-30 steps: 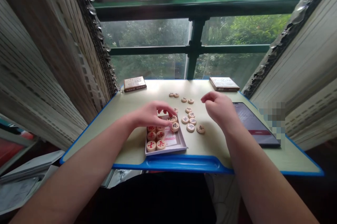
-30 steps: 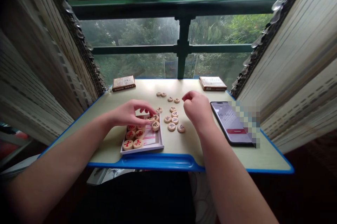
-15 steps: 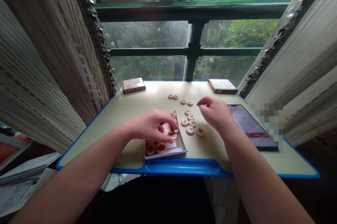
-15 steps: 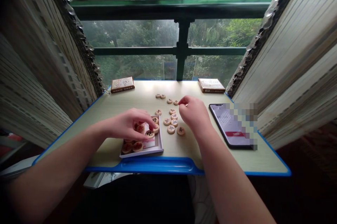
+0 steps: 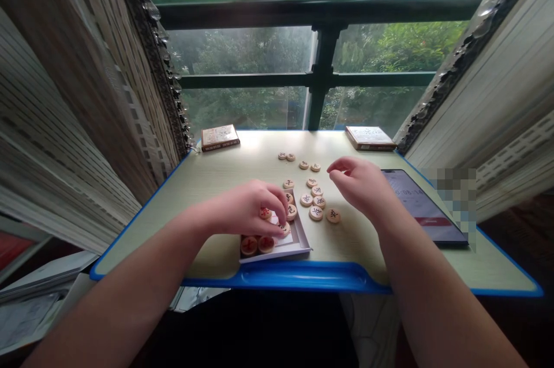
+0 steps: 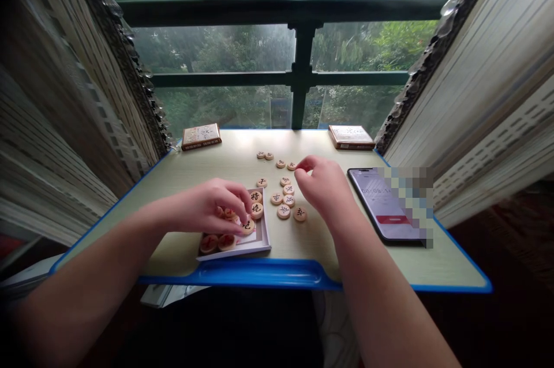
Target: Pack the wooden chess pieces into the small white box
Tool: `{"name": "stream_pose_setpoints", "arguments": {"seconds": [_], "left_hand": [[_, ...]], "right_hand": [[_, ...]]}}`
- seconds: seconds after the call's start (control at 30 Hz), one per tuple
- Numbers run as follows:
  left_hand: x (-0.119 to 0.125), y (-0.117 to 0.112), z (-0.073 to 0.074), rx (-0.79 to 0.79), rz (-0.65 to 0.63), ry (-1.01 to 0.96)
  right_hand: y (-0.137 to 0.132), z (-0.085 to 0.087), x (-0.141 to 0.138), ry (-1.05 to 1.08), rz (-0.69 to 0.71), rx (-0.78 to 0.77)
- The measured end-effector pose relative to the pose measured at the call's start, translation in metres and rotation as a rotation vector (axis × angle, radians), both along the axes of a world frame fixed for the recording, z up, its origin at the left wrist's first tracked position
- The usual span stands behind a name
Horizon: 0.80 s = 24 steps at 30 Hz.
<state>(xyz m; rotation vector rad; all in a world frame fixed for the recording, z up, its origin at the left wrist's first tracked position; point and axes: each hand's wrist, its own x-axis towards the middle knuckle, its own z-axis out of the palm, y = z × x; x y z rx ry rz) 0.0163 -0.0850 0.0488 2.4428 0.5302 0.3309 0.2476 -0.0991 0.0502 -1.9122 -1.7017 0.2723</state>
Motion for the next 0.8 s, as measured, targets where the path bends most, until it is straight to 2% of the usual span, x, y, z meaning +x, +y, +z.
{"name": "stream_pose_setpoints", "arguments": {"seconds": [0.23,0.47,0.8], "left_hand": [[-0.006,0.002,0.006,0.039,0.061,0.121],[-0.003,0.002,0.004,-0.026,0.068,0.152],[-0.003,0.002,0.004,0.014,0.032,0.212]], "right_hand": [[-0.001,0.001,-0.003,-0.024,0.012,-0.052],[0.003,-0.009,-0.005,-0.166,0.042,-0.265],[0.004,-0.014,-0.003,-0.155,0.063,-0.246]]}}
